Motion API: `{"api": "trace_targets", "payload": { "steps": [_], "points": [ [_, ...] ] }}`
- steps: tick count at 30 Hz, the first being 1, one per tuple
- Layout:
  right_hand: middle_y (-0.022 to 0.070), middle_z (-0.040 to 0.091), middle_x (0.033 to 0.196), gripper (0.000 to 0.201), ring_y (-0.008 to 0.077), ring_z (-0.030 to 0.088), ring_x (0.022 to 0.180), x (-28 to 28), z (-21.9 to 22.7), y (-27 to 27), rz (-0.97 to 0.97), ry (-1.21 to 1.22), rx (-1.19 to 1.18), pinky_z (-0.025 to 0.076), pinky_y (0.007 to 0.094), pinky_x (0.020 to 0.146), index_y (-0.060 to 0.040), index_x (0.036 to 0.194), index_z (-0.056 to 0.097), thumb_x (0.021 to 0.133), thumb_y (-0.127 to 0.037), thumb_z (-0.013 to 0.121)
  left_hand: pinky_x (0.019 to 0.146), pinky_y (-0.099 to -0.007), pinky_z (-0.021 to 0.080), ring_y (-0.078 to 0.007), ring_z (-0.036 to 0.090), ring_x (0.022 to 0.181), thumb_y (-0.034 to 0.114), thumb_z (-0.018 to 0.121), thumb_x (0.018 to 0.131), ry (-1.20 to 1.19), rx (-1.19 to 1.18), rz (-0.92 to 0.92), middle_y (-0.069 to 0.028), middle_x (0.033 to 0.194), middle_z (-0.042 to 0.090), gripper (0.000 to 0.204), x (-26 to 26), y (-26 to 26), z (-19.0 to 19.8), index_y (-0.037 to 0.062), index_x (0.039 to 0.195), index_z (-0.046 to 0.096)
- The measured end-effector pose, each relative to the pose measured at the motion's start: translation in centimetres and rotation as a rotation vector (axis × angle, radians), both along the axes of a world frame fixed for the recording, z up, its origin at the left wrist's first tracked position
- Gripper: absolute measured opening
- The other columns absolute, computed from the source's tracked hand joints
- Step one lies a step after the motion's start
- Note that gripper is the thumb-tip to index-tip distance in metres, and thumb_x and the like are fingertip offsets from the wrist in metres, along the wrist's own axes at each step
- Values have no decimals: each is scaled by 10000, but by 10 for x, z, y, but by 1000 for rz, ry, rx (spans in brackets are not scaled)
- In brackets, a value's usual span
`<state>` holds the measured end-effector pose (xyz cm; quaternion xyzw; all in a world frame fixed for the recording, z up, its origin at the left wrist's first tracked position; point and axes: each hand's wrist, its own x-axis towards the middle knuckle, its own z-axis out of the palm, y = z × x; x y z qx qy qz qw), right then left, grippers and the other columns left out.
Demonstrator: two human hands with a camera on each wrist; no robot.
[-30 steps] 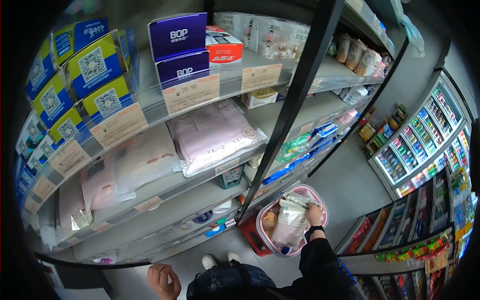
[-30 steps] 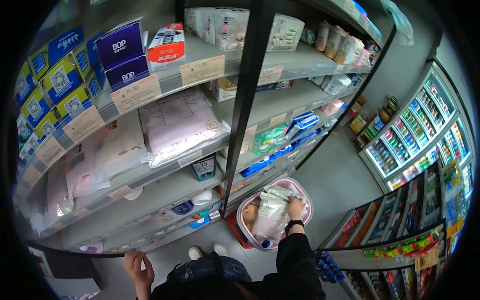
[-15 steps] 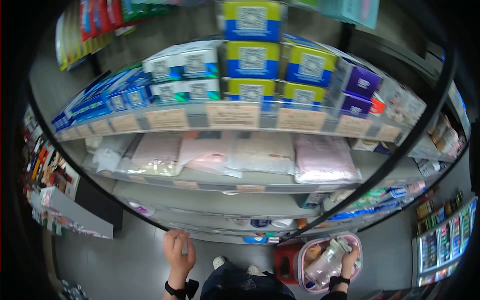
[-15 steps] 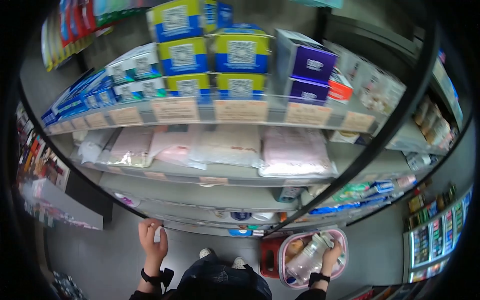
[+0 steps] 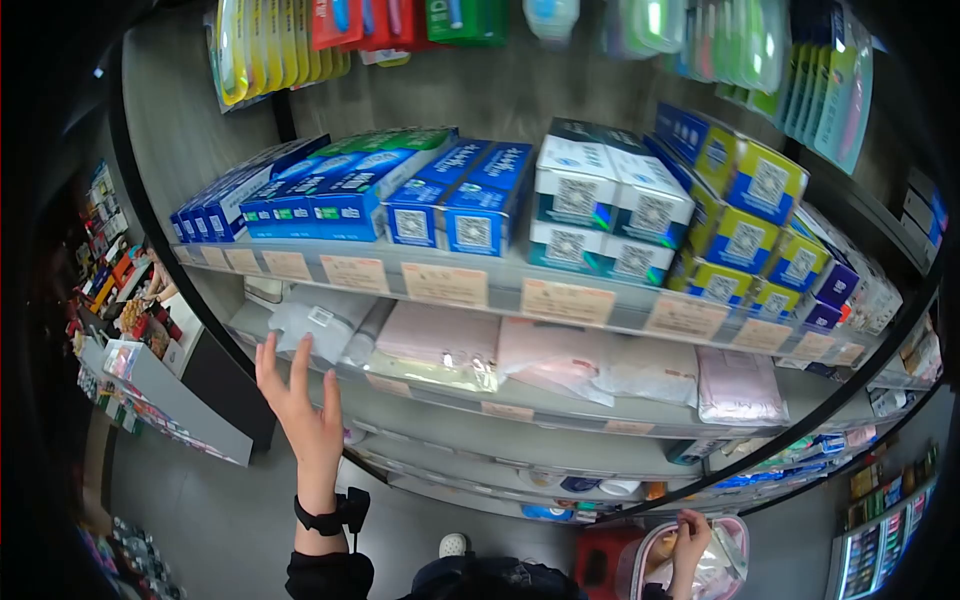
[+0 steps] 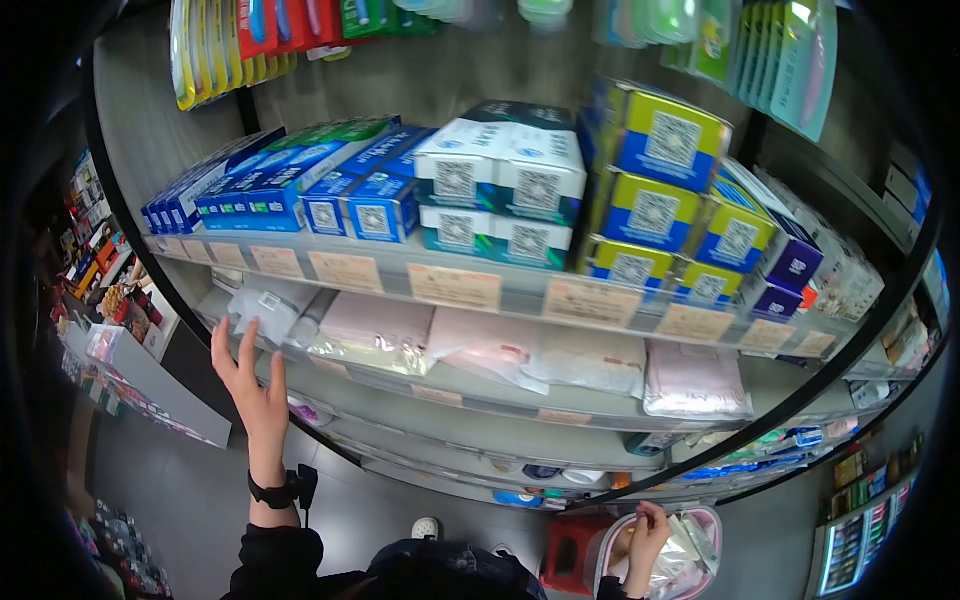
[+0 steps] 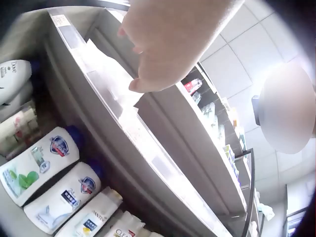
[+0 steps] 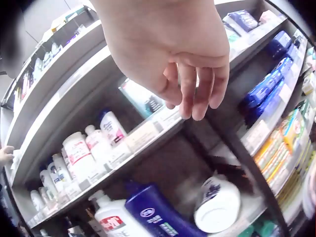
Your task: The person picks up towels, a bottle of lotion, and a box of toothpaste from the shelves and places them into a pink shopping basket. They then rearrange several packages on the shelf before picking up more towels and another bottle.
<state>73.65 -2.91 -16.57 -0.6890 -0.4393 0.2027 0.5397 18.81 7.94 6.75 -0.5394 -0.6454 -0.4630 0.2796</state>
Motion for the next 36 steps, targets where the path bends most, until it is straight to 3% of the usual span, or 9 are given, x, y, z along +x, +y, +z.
{"api": "trace_targets", "payload": {
  "steps": [5, 11, 15, 17, 21, 23, 29, 31, 36],
  "points": [
    [85, 697, 881, 130, 128, 649, 823, -97, 31, 27, 159, 48, 57, 506, 248, 777, 23, 979, 680, 868, 30, 613, 1095, -469, 306, -353, 435, 1309, 51, 652, 819, 51, -89, -213, -153, 1282, 563, 233, -47, 22, -3, 61, 1051, 673],
    [91, 716, 952, 166, 137, 662, 865, -215, 54, 45, 633, 130, -43, 510, 263, 795, 1, 1018, 689, 865, 14, 624, 650, -360, 390, -231, 645, 800, 49, 682, 750, 395, 149, -364, -75, 937, 682, 89, -35, -2, -27, 105, 815, 660],
    [116, 677, 1094, 373, 178, 650, 1000, -285, 102, 55, 851, 468, -129, 504, 327, 923, 28, 1217, 578, 875, -73, 686, 603, -281, 366, -139, 615, 721, 104, 696, 762, 437, 151, -640, 5, 863, 675, 72, -13, -28, -60, 129, 824, 670],
    [119, 654, 1145, 458, 182, 627, 1047, -319, 133, 64, 1027, 932, -1, 490, 340, 930, 13, 1269, 539, 868, -129, 709, 600, -261, 366, -120, 603, 718, 112, 707, 770, 419, 19, -767, 22, 869, 669, 66, -11, -43, -84, 142, 818, 674],
    [121, 633, 1164, 492, 191, 604, 1076, -361, 142, 67, 975, 913, 95, 473, 338, 932, 9, 1281, 521, 863, -160, 717, 641, -270, 439, -145, 615, 777, 117, 649, 801, 517, -31, -997, 10, 894, 654, 184, -12, -56, -115, 138, 974, 711],
    [123, 642, 1111, 430, 188, 608, 1045, -367, 124, 67, 973, 349, -84, 469, 323, 906, -5, 1245, 535, 868, -131, 699, 671, -274, 461, -135, 610, 790, 141, 622, 823, 607, -134, -1108, 34, 885, 654, 199, -10, -54, -130, 162, 995, 722],
    [112, 650, 1072, 352, 203, 628, 1003, -337, 87, 50, 968, 193, 2, 478, 328, 868, -38, 1163, 562, 834, -65, 684, 571, -402, 519, -239, 659, 691, 202, 686, 802, 469, -668, -1351, -33, 875, 685, 74, -24, -47, -185, 149, 852, 694],
    [105, 656, 1073, 364, 237, 637, 1003, -316, 75, 33, 878, 196, -31, 481, 330, 866, -33, 1151, 567, 808, -37, 687, 610, -423, 523, -263, 660, 709, 205, 685, 806, 393, -977, -1212, -53, 833, 686, 74, -28, -46, -203, 137, 835, 696],
    [115, 652, 1034, 392, 230, 632, 965, -254, 48, -24, 436, 153, -150, 481, 326, 858, -31, 1144, 577, 787, -60, 736, 711, -410, 500, -312, 647, 781, 78, 675, 775, 138, -861, -1283, -97, 825, 680, 49, 5, -17, -174, 57, 820, 670]
  ]
}}
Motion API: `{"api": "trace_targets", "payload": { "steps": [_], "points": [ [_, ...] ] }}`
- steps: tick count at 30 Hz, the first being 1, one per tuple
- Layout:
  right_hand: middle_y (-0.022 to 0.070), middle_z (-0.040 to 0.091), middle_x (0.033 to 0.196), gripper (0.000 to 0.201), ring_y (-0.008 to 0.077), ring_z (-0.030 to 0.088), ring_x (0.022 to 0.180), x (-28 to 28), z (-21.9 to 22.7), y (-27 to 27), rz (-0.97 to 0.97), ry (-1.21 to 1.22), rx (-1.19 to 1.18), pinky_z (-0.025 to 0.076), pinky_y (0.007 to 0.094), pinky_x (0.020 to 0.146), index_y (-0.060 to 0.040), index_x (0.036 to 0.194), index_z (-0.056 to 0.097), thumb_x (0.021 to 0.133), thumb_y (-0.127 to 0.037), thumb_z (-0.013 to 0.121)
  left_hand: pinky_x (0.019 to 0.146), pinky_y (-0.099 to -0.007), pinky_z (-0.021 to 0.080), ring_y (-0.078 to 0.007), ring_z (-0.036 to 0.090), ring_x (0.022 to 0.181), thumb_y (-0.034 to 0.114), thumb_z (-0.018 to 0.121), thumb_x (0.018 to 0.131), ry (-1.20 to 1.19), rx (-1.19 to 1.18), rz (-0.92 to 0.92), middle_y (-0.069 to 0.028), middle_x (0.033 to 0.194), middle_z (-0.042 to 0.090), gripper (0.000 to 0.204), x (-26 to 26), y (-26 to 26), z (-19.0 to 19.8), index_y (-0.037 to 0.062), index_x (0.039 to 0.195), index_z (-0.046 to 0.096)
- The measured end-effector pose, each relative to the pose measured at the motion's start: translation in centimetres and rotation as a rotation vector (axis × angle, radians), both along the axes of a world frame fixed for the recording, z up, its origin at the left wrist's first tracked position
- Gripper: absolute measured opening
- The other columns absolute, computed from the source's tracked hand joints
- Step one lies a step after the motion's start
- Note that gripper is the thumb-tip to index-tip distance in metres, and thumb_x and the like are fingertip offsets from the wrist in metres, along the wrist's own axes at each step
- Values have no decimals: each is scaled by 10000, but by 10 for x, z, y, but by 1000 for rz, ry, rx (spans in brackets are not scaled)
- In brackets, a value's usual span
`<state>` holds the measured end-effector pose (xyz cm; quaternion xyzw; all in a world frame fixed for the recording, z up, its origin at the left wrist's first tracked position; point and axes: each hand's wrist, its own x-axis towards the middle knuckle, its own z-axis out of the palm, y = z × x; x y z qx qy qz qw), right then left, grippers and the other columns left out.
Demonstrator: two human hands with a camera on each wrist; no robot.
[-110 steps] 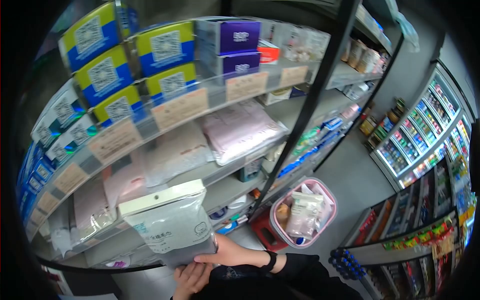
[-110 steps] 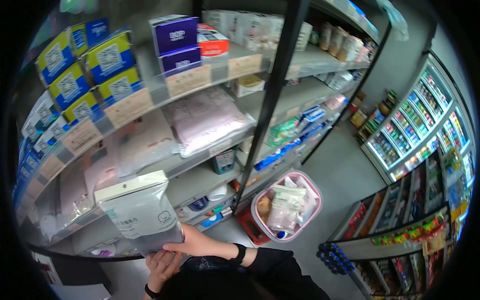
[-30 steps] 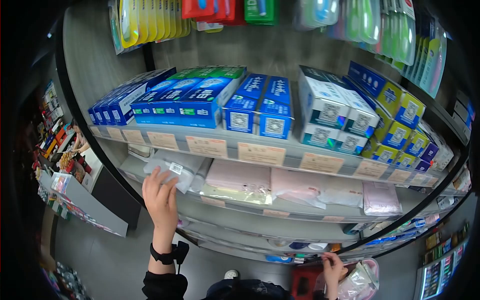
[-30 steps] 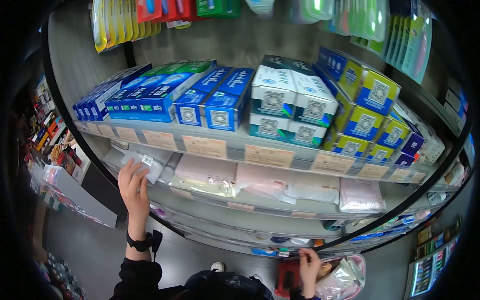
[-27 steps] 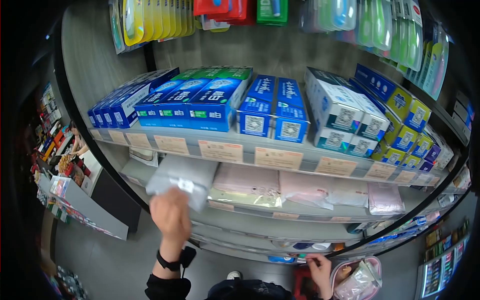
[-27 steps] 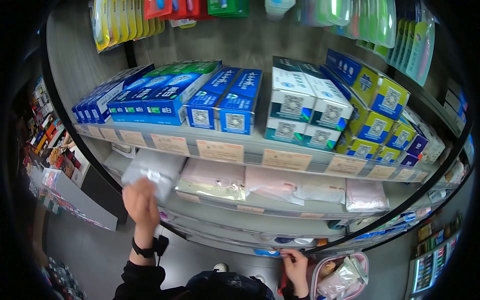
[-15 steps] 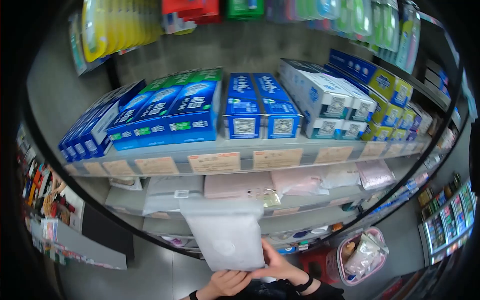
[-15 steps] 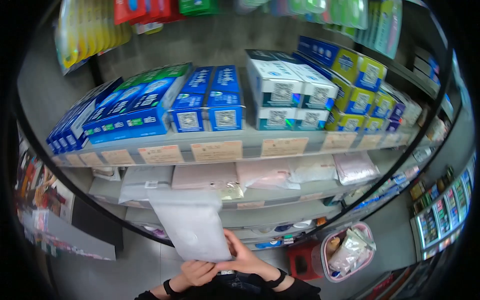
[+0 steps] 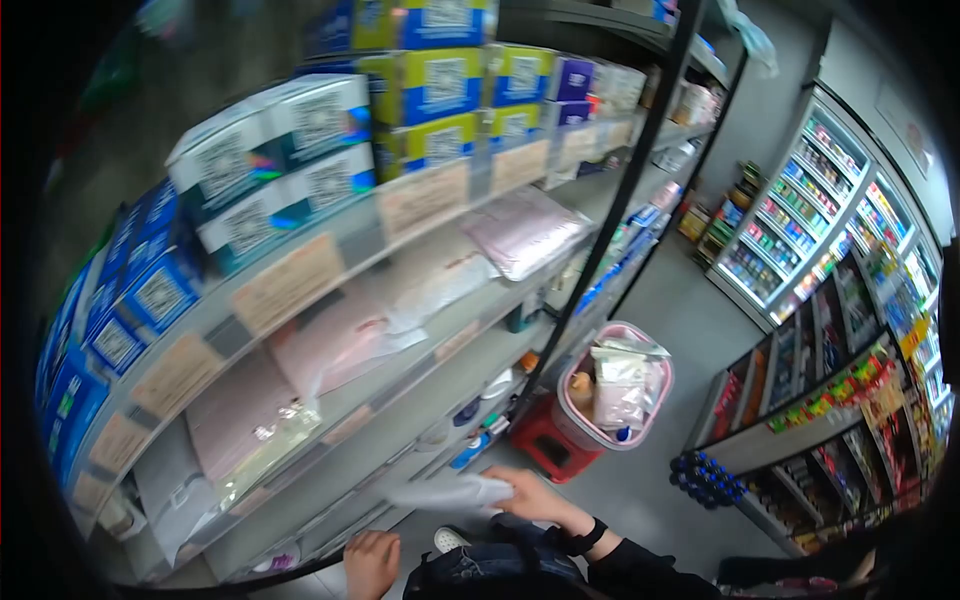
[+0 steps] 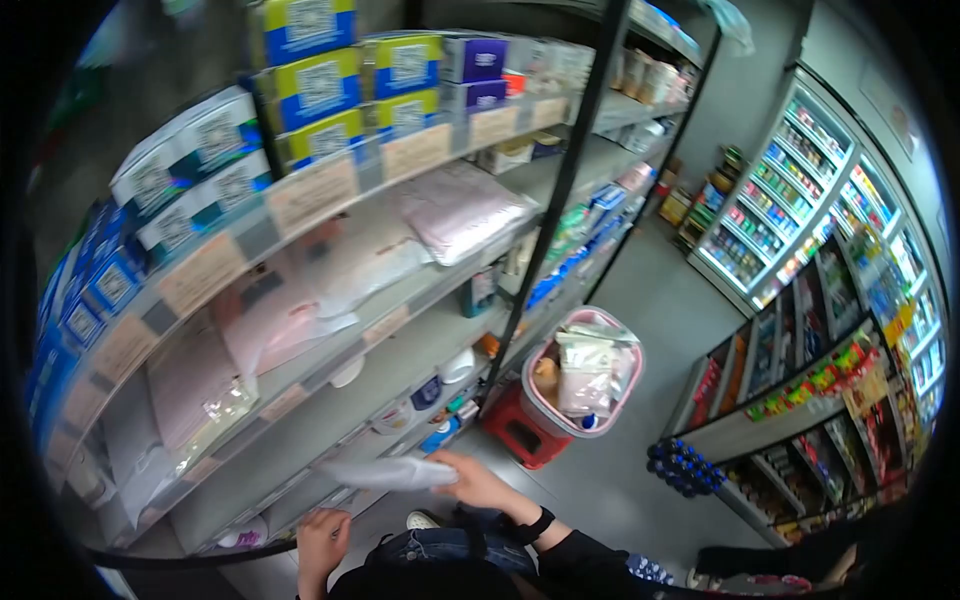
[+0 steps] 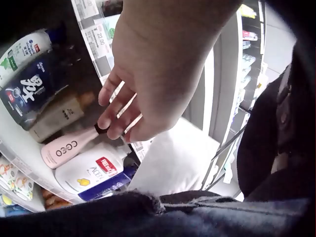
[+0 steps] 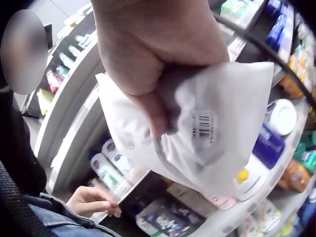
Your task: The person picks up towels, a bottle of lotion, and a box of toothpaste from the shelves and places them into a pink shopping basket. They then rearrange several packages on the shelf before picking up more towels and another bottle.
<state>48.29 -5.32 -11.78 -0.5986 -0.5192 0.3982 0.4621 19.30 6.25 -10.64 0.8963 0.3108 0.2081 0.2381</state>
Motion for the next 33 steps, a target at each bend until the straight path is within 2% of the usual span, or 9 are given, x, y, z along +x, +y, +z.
{"api": "trace_targets", "payload": {
  "steps": [4, 7, 10, 11, 16, 19, 24, 29, 33],
  "points": [
    [106, 644, 959, 399, 165, 610, 914, 52, -36, -48, -534, -195, -82, 483, 315, 838, -37, 1111, 596, 756, -58, 775, 711, -408, 495, -322, 643, 783, 65, 665, 777, -69, -31, -34, -102, 825, 678, 48, 34, 9, 5, 49, 822, 668],
    [181, 673, 1041, 445, 322, 648, 1014, 88, -55, -82, -910, -240, -231, 489, 374, 878, -35, 1128, 604, 707, -34, 748, 704, -412, 496, -325, 641, 777, 65, 659, 781, -57, -6, -135, -104, 825, 677, 49, 65, 8, 13, 45, 825, 668],
    [215, 676, 1025, 433, 346, 654, 1010, 129, -91, -115, -1215, -220, -270, 489, 376, 881, -25, 1134, 611, 719, -20, 734, 703, -417, 492, -328, 637, 769, 66, 655, 784, -59, -31, -184, -111, 826, 675, 56, 91, 6, 19, 39, 832, 667],
    [172, 687, 998, 463, 262, 657, 958, 147, -114, -129, -1315, -213, -191, 491, 364, 867, -7, 1150, 593, 704, -11, 718, 703, -417, 492, -328, 637, 769, 66, 655, 784, -58, -36, -189, -111, 826, 675, 56, 97, 6, 18, 39, 832, 667],
    [213, 658, 1006, 417, 345, 650, 989, 198, -97, -157, -1659, -342, -189, 486, 388, 859, -8, 1126, 546, 745, -29, 716, 708, -422, 483, -334, 632, 766, 44, 647, 783, -84, -86, -136, -129, 820, 669, 66, 124, 5, 15, 31, 845, 669],
    [207, 651, 1003, 411, 327, 647, 961, 233, -105, -175, -1658, -350, -210, 486, 382, 846, -2, 1125, 538, 751, -23, 706, 705, -423, 482, -339, 631, 773, 35, 648, 783, -67, -54, -133, -131, 818, 666, 65, 142, 4, 17, 28, 845, 664],
    [137, 655, 1016, 444, 231, 626, 910, 277, -111, -165, -1430, -11, -54, 492, 331, 831, -16, 1166, 552, 745, 10, 691, 711, -424, 481, -343, 631, 781, 40, 657, 781, -40, -32, -77, -130, 820, 666, 57, 168, -2, 13, 33, 838, 659],
    [263, 639, 1076, 712, 407, 640, 975, 290, -41, -104, -988, -415, -221, 501, 411, 844, -116, 1400, 370, 768, 6, 674, 726, -423, 485, -342, 633, 787, 42, 668, 776, -52, -3, -41, -122, 826, 671, 54, 193, -9, 10, 41, 830, 658],
    [302, 621, 1114, 823, 451, 615, 1028, 318, -38, -77, -843, -524, -225, 496, 444, 862, -166, 1461, 254, 772, 8, 669, 729, -422, 490, -338, 639, 794, 33, 678, 766, -64, 21, -14, -123, 838, 678, 57, 206, -18, 10, 42, 820, 665]
  ]
}}
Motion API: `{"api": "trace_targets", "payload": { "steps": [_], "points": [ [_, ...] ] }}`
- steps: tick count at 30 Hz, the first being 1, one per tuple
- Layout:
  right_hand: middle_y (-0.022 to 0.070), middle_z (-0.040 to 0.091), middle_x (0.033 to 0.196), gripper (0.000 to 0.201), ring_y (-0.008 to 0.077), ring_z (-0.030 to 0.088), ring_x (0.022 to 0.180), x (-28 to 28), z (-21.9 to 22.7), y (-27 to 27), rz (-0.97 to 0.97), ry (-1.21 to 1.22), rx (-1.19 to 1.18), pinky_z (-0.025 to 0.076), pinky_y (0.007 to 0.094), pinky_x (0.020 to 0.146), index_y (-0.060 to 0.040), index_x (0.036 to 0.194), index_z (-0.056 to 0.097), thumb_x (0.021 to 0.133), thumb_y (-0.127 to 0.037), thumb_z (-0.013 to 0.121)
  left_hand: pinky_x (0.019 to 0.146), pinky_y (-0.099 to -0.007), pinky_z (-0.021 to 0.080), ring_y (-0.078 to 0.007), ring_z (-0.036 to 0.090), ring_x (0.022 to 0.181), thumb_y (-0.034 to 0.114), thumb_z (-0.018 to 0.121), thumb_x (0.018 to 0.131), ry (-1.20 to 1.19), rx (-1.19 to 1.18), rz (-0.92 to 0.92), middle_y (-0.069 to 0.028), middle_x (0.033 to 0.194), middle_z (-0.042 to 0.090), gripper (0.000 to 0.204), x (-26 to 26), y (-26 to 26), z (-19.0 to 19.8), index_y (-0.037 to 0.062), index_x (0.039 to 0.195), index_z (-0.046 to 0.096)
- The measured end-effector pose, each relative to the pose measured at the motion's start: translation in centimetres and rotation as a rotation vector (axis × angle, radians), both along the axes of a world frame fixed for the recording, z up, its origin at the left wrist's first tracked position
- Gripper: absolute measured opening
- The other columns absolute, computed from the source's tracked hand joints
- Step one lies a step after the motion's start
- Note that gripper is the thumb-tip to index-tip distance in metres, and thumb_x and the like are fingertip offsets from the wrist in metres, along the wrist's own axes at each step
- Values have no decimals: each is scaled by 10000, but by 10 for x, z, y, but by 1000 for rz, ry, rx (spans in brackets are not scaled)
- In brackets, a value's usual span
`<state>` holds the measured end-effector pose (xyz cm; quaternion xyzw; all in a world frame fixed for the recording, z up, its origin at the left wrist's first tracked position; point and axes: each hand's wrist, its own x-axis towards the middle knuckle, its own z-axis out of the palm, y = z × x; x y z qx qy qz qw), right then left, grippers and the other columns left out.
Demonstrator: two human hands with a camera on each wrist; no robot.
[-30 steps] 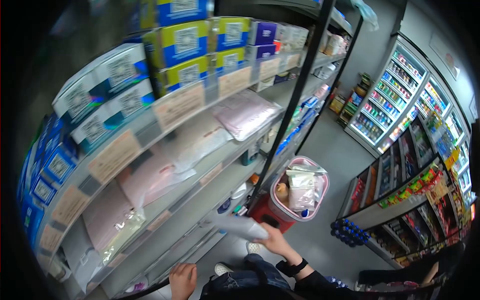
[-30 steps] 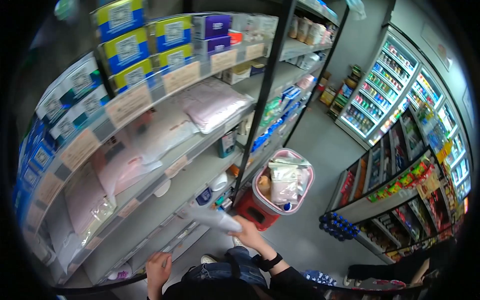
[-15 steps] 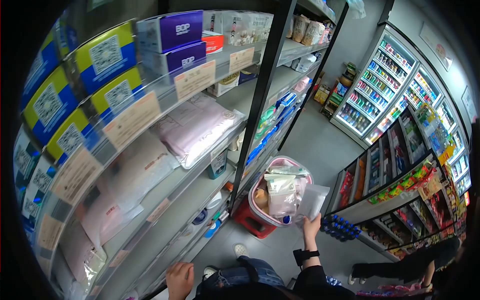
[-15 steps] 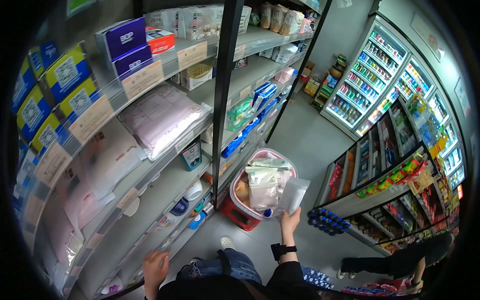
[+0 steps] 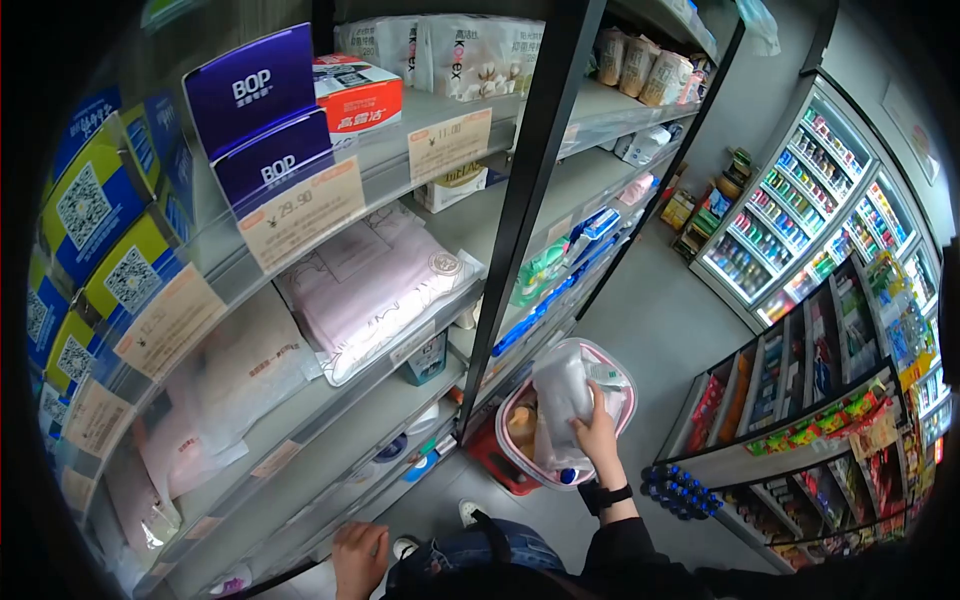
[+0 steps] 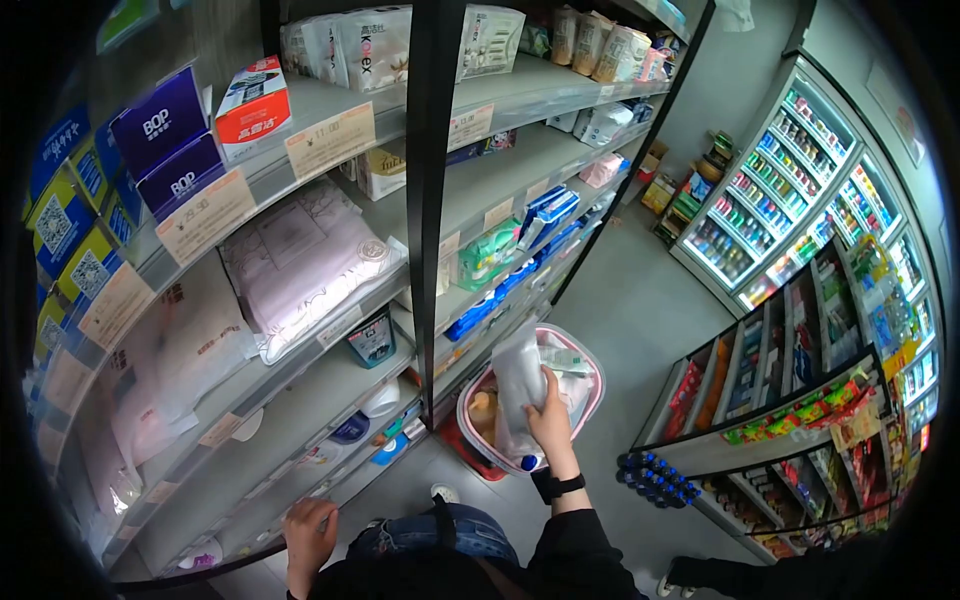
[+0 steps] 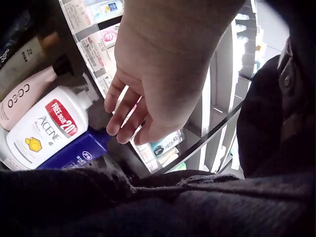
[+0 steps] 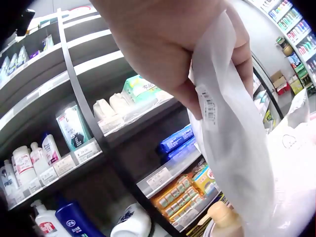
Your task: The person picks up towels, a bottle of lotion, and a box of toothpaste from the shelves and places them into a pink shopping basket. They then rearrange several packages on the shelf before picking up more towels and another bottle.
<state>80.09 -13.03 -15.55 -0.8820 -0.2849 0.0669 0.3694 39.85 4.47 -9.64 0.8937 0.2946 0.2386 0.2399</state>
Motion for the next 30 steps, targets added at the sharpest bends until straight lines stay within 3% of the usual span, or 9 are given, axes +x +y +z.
{"api": "trace_targets", "payload": {
  "steps": [12, 14, 16, 21, 22, 24, 26, 28, 30],
  "points": [
    [249, 594, 1220, 757, 339, 596, 1129, 137, -18, -33, -488, -34, 226, 475, 372, 943, -64, 1434, 352, 769, 7, 706, 712, -426, 483, -336, 631, 773, 30, 676, 758, 55, -61, 97, -131, 805, 665, 67, 25, -28, -8, 29, 824, 669],
    [224, 592, 1234, 786, 331, 637, 1030, 162, -46, -34, -475, 61, 375, 490, 366, 928, -47, 1429, 366, 732, 12, 724, 711, -426, 483, -335, 631, 772, 31, 677, 757, 47, -69, 95, -131, 800, 663, 68, 28, -31, -11, 29, 824, 668],
    [197, 618, 1162, 734, 306, 644, 970, 173, -49, -26, -493, 611, 469, 507, 370, 884, -15, 1392, 415, 729, 4, 729, 707, -427, 484, -335, 631, 771, 35, 680, 754, 50, -81, 85, -131, 800, 663, 70, 30, -34, -15, 30, 822, 668],
    [108, 639, 999, 235, 294, 622, 898, 209, -83, -4, -479, 862, 273, 535, 457, 666, -6, 1009, 655, 796, -95, 695, 696, -421, 487, -332, 633, 766, 37, 685, 750, 70, -75, 120, -128, 801, 665, 72, 38, -46, -11, 35, 820, 671],
    [108, 639, 999, 235, 294, 622, 898, 223, -143, -65, -467, 866, 266, 535, 457, 666, -6, 1009, 655, 796, -95, 695, 693, -419, 488, -331, 633, 762, 38, 686, 749, 75, -76, 124, -128, 802, 666, 74, 37, -48, -10, 37, 822, 673],
    [151, 629, 879, 251, 288, 629, 783, 278, -202, -14, -105, 655, 222, 530, 430, 587, 38, 1018, 608, 819, -96, 680, 691, -419, 487, -330, 632, 758, 38, 687, 748, 77, -74, 152, -126, 802, 666, 75, 34, -53, -10, 38, 822, 676],
    [165, 627, 912, 211, 304, 613, 670, 275, -160, 3, 9, 497, 140, 537, 404, 594, -1, 1020, 613, 844, -116, 627, 688, -419, 487, -330, 631, 754, 38, 688, 747, 80, -68, 178, -125, 801, 667, 76, 31, -57, -9, 40, 822, 679],
    [189, 637, 870, 192, 316, 628, 648, 290, -156, 22, -352, 1085, 21, 538, 386, 562, 12, 993, 603, 865, -126, 571, 685, -420, 485, -330, 631, 753, 36, 690, 746, 101, -91, 212, -127, 797, 668, 75, 29, -61, -6, 38, 820, 682],
    [196, 651, 855, 191, 327, 647, 677, 272, -166, 29, -378, 961, 16, 542, 392, 573, 15, 947, 618, 860, -148, 571, 683, -420, 485, -330, 632, 755, 34, 690, 745, 108, -90, 242, -128, 796, 668, 72, 26, -66, -4, 37, 816, 682]
  ]
}}
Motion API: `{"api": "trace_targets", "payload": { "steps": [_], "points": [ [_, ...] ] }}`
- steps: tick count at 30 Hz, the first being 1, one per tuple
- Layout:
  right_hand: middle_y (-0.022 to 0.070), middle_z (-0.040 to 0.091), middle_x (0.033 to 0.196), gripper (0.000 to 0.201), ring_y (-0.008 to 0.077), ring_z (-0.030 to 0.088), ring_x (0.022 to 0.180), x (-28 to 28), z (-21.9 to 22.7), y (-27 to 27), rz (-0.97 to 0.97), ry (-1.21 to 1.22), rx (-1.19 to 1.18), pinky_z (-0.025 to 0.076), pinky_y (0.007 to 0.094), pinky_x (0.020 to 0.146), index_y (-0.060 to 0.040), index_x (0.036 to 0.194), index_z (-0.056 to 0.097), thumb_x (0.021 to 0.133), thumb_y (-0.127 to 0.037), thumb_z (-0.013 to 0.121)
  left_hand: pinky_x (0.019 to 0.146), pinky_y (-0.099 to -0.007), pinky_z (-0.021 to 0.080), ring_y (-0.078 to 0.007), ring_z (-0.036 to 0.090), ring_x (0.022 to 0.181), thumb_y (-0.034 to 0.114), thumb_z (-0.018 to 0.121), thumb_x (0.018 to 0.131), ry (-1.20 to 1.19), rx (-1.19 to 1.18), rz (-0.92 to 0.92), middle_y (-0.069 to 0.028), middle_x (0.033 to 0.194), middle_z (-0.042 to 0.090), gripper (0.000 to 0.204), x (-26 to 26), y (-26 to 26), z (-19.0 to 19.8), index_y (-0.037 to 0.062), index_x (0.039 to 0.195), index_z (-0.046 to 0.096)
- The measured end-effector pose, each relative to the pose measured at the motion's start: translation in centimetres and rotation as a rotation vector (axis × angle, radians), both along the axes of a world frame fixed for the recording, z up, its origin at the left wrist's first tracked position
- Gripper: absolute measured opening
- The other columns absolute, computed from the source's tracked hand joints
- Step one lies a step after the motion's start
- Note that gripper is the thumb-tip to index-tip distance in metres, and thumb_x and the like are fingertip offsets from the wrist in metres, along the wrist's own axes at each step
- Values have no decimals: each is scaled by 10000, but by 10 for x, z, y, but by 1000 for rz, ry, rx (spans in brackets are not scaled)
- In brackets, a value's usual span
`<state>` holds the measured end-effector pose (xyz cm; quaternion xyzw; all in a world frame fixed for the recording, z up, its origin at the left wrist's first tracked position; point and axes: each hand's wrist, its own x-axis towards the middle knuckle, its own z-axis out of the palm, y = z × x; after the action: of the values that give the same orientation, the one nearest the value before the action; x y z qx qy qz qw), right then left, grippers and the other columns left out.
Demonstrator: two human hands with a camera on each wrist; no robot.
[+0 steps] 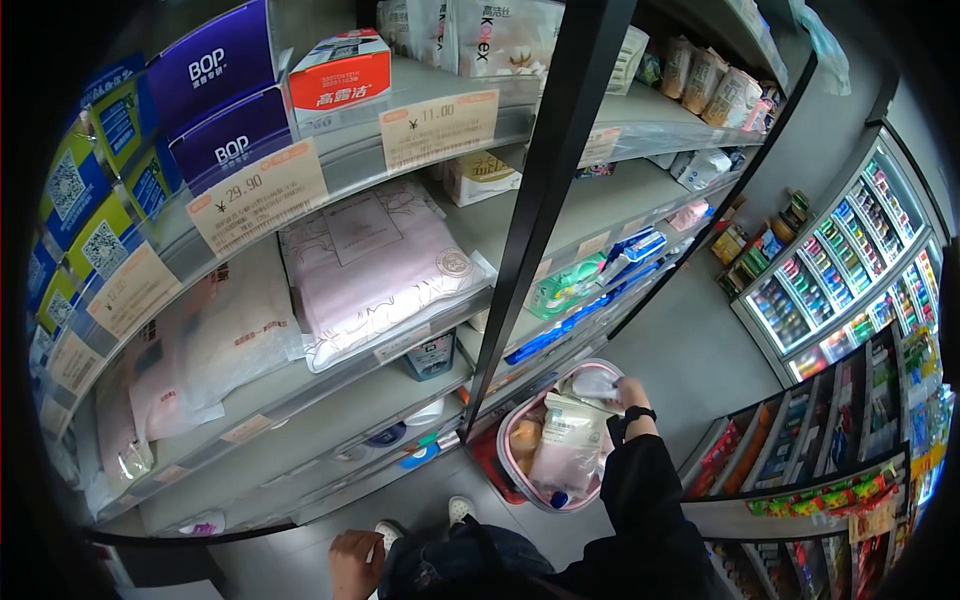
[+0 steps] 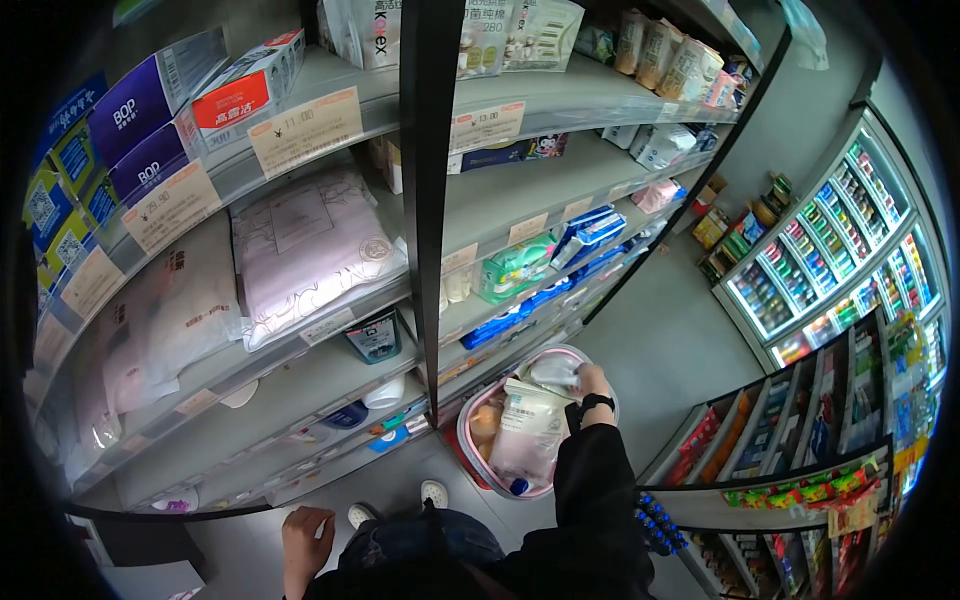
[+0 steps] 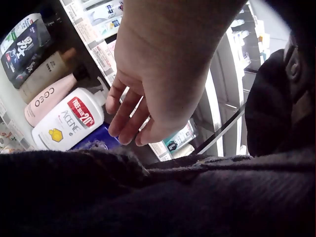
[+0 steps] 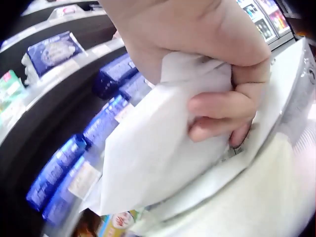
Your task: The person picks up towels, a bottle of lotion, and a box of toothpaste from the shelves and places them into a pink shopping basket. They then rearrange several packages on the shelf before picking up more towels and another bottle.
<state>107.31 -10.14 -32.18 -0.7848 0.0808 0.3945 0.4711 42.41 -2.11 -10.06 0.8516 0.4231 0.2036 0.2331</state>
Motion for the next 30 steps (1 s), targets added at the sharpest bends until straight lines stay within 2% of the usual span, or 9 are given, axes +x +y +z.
{"api": "trace_targets", "payload": {
  "steps": [3, 6, 7, 12, 14, 16, 20, 28, 30],
  "points": [
    [210, 678, 823, 225, 349, 685, 734, -18, -23, -1, -45, -246, -64, 549, 403, 596, 21, 853, 648, 851, -190, 570, 682, -420, 484, -329, 634, 758, 32, 691, 745, 4, 8, 34, -130, 795, 670, 68, -5, -3, 0, 33, 812, 681],
    [287, 640, 1091, 295, 430, 638, 980, -11, -26, 0, 443, -703, -489, 492, 432, 944, -8, 1018, 686, 779, -171, 629, 682, -421, 484, -330, 635, 760, 30, 690, 746, 1, 4, 59, -132, 794, 671, 65, -10, -4, 1, 29, 810, 681],
    [267, 632, 1086, 308, 411, 626, 991, -23, -10, 3, 374, -729, -724, 498, 433, 929, -57, 1048, 691, 780, -201, 642, 683, -423, 483, -331, 635, 759, 30, 689, 747, 1, -4, 68, -133, 794, 672, 63, -11, -5, 1, 27, 809, 680],
    [233, 577, 1072, 344, 403, 585, 1008, -83, 68, 3, 162, -1018, -669, 491, 463, 925, -45, 1083, 670, 784, -214, 652, 687, -422, 487, -331, 637, 755, 42, 692, 752, -24, 13, 58, -131, 793, 673, 60, -18, -2, -3, 34, 811, 682],
    [227, 616, 1033, 280, 380, 615, 965, -89, 69, -8, 171, -1208, -388, 514, 426, 866, -28, 1040, 675, 790, -154, 655, 687, -422, 488, -330, 638, 755, 46, 693, 753, -28, 34, 69, -130, 796, 673, 60, -25, 2, -7, 38, 812, 683],
    [206, 661, 970, 214, 328, 649, 897, -112, 78, -10, 138, -1074, 24, 528, 378, 801, -1, 987, 677, 789, -76, 652, 684, -422, 492, -328, 641, 761, 53, 695, 753, -68, 52, 42, -127, 807, 676, 69, -36, 9, -13, 45, 821, 686],
    [124, 685, 830, 162, 185, 646, 771, -171, 76, -7, 255, -910, 219, 512, 303, 732, 21, 950, 670, 801, -34, 637, 667, -411, 495, -294, 640, 760, 53, 691, 751, -133, 210, 175, -75, 847, 675, 84, -59, 23, -4, 71, 831, 673],
    [54, 642, 836, 114, 108, 588, 760, -338, 79, 44, 447, -416, 606, 478, 233, 706, 34, 950, 640, 866, 29, 564, 727, -403, 464, -333, 591, 831, -49, 624, 746, -290, 617, 505, -116, 881, 622, 176, -160, 61, 55, 24, 907, 624],
    [55, 644, 839, 121, 107, 593, 757, -396, 130, 62, 509, -417, 592, 482, 230, 711, 39, 964, 636, 865, 36, 568, 762, -404, 451, -336, 572, 854, -52, 602, 759, -277, 803, 641, -133, 887, 600, 150, -191, 67, 83, 2, 900, 606]
  ]
}}
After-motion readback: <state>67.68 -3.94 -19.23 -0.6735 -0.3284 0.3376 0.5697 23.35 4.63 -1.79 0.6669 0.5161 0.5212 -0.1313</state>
